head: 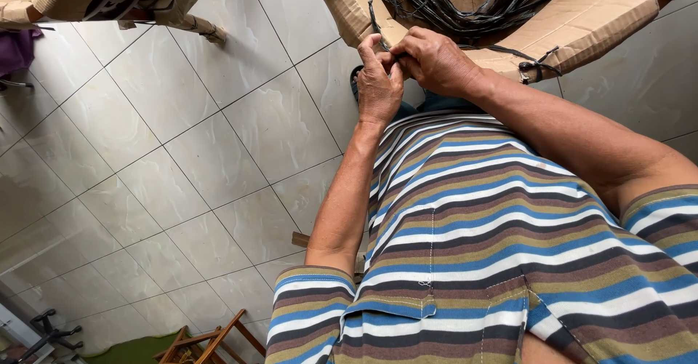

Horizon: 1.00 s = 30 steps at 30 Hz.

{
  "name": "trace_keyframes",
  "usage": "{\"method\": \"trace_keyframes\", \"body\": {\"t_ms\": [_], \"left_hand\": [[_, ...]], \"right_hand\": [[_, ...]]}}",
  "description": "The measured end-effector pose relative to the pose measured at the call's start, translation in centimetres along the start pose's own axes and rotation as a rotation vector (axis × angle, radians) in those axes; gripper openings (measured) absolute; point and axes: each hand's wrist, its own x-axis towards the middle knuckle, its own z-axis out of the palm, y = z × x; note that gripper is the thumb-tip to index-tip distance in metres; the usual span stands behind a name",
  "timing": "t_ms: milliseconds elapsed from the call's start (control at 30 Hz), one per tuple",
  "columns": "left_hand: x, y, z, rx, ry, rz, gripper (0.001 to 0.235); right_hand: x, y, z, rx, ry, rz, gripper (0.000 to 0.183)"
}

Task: The person ties black cords onto a cardboard structure shaped like a chair. They repeatedly pull cords from a pile, thread them through holes in the cardboard, and tie knots to secure them.

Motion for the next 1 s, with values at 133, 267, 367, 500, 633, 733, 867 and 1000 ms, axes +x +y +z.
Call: {"method": "trace_keyframes", "body": {"t_ms": [133, 267, 367, 500, 633, 733, 867, 1000], "left_hand": [[-0.1, -0.5, -0.2, 0.026, -0.037, 0.008, 0.054], [-0.4, -2.0, 0.8, 0.156, 0.008, 0.083, 0.053], [-0.4, -3.0, 1.2, 0.285, -0.003, 0.136, 0.054], [-0.4, -3.3, 1.1, 0.238, 0.028, 0.257, 0.043], [-0.3, -2.9, 0.5, 0.248, 0.095, 0.412, 0.008], [-1.1, -1.9, 0.5, 0.260, 0.164, 0.464, 0.011], [-2.1, -2.1, 1.3, 0.369, 0.242, 0.459, 0.022], [-1.8, -2.5, 2.0, 0.573, 0.315, 0.487, 0.019]], "right_hand": [[-0.2, 0.7, 0.7, -0.146, 0.028, -0.136, 0.012], [-0.4, 1.1, 0.9, -0.268, 0.006, -0.168, 0.004], [0.5, 0.8, -0.2, -0.343, -0.080, -0.121, 0.012], [2.2, 0.3, -2.1, 0.147, -0.369, 0.321, 0.011], [3.0, -1.1, -3.3, 0.481, -0.453, 0.619, 0.022], [2.8, -1.2, -3.1, 0.619, -0.415, 0.718, 0.022], [2.5, -0.7, -2.5, 0.689, -0.398, 0.766, 0.024], [2.2, -0.9, -2.8, 0.769, -0.365, 0.733, 0.025]]}}
